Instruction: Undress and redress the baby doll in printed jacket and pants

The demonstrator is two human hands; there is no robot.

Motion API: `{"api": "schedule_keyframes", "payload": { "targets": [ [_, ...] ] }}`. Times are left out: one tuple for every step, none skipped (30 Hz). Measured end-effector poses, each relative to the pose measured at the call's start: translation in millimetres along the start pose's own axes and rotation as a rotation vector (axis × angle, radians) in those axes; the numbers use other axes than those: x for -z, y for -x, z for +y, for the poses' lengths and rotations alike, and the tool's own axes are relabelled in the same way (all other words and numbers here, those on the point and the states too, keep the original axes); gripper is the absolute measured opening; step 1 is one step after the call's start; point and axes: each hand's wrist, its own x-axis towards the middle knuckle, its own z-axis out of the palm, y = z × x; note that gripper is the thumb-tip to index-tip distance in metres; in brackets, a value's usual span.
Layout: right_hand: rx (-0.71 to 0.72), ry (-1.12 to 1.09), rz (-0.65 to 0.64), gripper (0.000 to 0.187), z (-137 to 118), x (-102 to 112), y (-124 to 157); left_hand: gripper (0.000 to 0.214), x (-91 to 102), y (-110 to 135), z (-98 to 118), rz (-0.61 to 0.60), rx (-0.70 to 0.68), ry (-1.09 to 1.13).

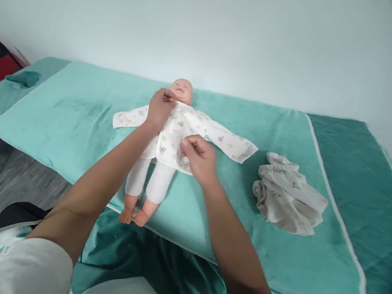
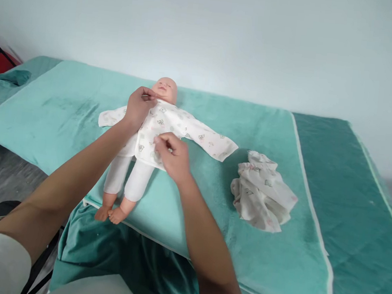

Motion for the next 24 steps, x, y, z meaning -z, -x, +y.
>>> {"api": "schedule_keyframes", "payload": {
  "targets": [
    [-0.024, -0.019, 0.064, 0.032, 3, 4, -3, 0.024, 0.6, 1, 0, -0.002, -0.015, -0.023],
    [-0.045, -0.025, 0.114, 0.033, 6, 8, -6, 0.025, 1.5, 3, 0, -0.002, -0.035, -0.052],
    [-0.068, -0.016, 0.15, 0.035, 9, 12, -8, 0.026, 2.6, 4, 0, -0.002, -0.057, -0.084],
    [-0.094, 0.013, 0.176, 0.036, 12, 16, -11, 0.025, 4.4, 6, 1, -0.005, -0.078, -0.112],
    [-0.126, 0.067, 0.197, 0.037, 15, 21, -14, 0.024, 6.9, 8, 0, -0.012, -0.096, -0.132],
    [-0.162, 0.146, 0.213, 0.038, 18, 26, -16, 0.022, 10.7, 11, -1, -0.013, -0.111, -0.149],
    [-0.204, 0.244, 0.222, 0.039, 21, 33, -18, 0.019, 15.9, 15, -3, -0.012, -0.124, -0.164],
    [-0.253, 0.35, 0.221, 0.041, 24, 41, -19, 0.016, 22.7, 19, -7, -0.004, -0.134, -0.182],
    [-0.315, 0.45, 0.203, 0.043, 27, 51, -20, 0.012, 31.2, 25, -11, 0.006, -0.138, -0.207],
    [-0.387, 0.529, 0.175, 0.046, 31, 61, -21, 0.008, 41.0, 31, -17, 0.02, -0.132, -0.234],
    [-0.469, 0.575, 0.14, 0.047, 34, 70, -22, 0.006, 51.6, 39, -24, 0.038, -0.111, -0.26],
    [-0.554, 0.584, 0.108, 0.048, 38, 78, -23, 0.009, 62.4, 47, -32, 0.045, -0.073, -0.284],
    [-0.621, 0.556, 0.091, 0.048, 41, 84, -24, 0.013, 72.5, 55, -39, 0.063, -0.019, -0.296],
    [-0.672, 0.502, 0.074, 0.048, 44, 86, -25, 0.016, 81.2, 63, -46, 0.066, 0.041, -0.303],
    [-0.7, 0.442, 0.06, 0.047, 46, 86, -25, 0.019, 88.1, 70, -52, 0.057, 0.085, -0.311],
    [-0.705, 0.389, 0.039, 0.047, 48, 84, -25, 0.021, 92.8, 76, -57, 0.045, 0.102, -0.313],
    [-0.695, 0.357, 0.009, 0.047, 49, 79, -25, 0.024, 95.5, 81, -60, 0.027, 0.108, -0.311],
    [-0.675, 0.349, -0.021, 0.048, 49, 73, -24, 0.027, 96.4, 85, -60, 0.011, 0.107, -0.303],
    [-0.654, 0.354, -0.046, 0.049, 49, 67, -22, 0.029, 96.2, 88, -59, -0.002, 0.109, -0.288],
    [-0.634, 0.364, -0.069, 0.05, 48, 61, -21, 0.031, 95.2, 90, -57, -0.012, 0.122, -0.267],
    [-0.615, 0.372, -0.082, 0.05, 48, 57, -19, 0.033, 93.9, 91, -55, -0.023, 0.143, -0.245],
    [-0.596, 0.382, -0.092, 0.05, 47, 53, -18, 0.033, 92.7, 92, -52, -0.033, 0.165, -0.216],
    [-0.572, 0.402, -0.093, 0.049, 46, 50, -16, 0.033, 91.5, 92, -49, -0.041, 0.186, -0.179],
    [-0.54, 0.431, -0.091, 0.049, 46, 47, -16, 0.033, 90.4, 92, -47, -0.046, 0.207, -0.134]
  ]
}}
